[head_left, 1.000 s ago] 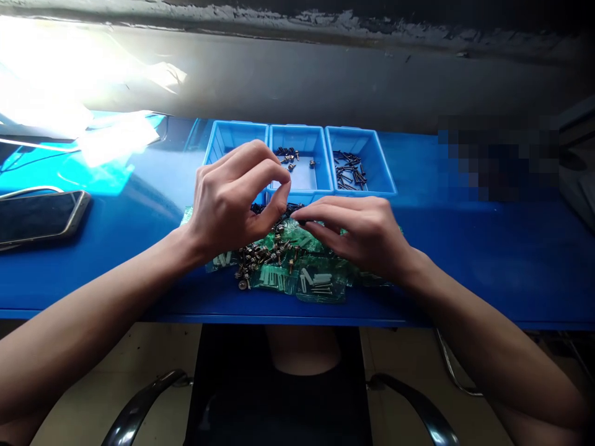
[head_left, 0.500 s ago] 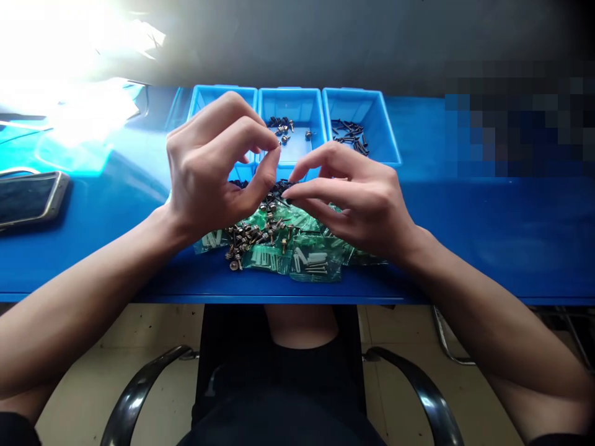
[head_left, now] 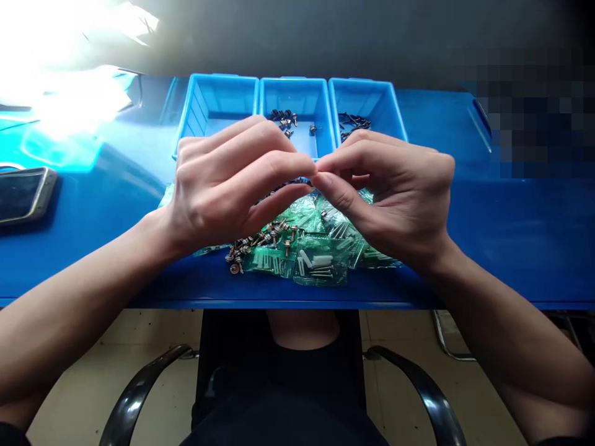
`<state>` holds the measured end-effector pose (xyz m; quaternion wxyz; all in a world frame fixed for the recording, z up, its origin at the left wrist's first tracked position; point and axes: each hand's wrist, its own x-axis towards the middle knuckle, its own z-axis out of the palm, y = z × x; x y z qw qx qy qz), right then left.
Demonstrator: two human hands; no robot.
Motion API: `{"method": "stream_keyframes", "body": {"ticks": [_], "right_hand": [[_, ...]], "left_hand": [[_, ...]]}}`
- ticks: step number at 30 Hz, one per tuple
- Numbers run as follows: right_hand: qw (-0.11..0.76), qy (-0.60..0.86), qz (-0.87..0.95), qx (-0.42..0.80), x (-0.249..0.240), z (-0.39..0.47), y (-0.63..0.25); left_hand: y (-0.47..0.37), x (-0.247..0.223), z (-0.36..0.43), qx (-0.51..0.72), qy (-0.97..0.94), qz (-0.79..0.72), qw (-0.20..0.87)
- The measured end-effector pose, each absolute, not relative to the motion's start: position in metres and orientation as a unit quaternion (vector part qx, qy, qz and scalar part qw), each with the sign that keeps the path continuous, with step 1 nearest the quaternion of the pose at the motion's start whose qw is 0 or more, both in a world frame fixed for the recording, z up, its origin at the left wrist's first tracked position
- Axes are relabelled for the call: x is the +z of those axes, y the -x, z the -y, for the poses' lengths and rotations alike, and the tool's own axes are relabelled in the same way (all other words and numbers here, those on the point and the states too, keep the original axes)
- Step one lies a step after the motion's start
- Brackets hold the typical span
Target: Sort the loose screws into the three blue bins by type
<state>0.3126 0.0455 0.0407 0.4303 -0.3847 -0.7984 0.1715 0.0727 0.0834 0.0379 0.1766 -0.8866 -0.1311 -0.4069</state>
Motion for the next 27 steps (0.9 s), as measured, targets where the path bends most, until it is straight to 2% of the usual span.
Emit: {"method": "stream_keyframes", "body": {"ticks": [4, 10, 23, 27], "right_hand": [[0.403, 0.394, 0.809, 0.166, 0.041, -0.045, -0.313], [0.365, 0.397, 0.837, 0.094, 0.041, -0.045, -0.313], [0.448, 0.403, 0.786, 0.142, 0.042, -0.046, -0.314], [0.555, 0.422, 0.699, 0.157, 0.041, -0.051, -0.313]], "left_hand": [[-0.073, 0.036, -0.084, -0.400, 0.889, 0.138, 0.173], [-0.071, 0.034, -0.088, -0.416, 0.880, 0.158, 0.164], [-0.066, 0.033, -0.094, -0.425, 0.874, 0.155, 0.176], [-0.068, 0.033, -0.092, -0.442, 0.865, 0.181, 0.156]]}}
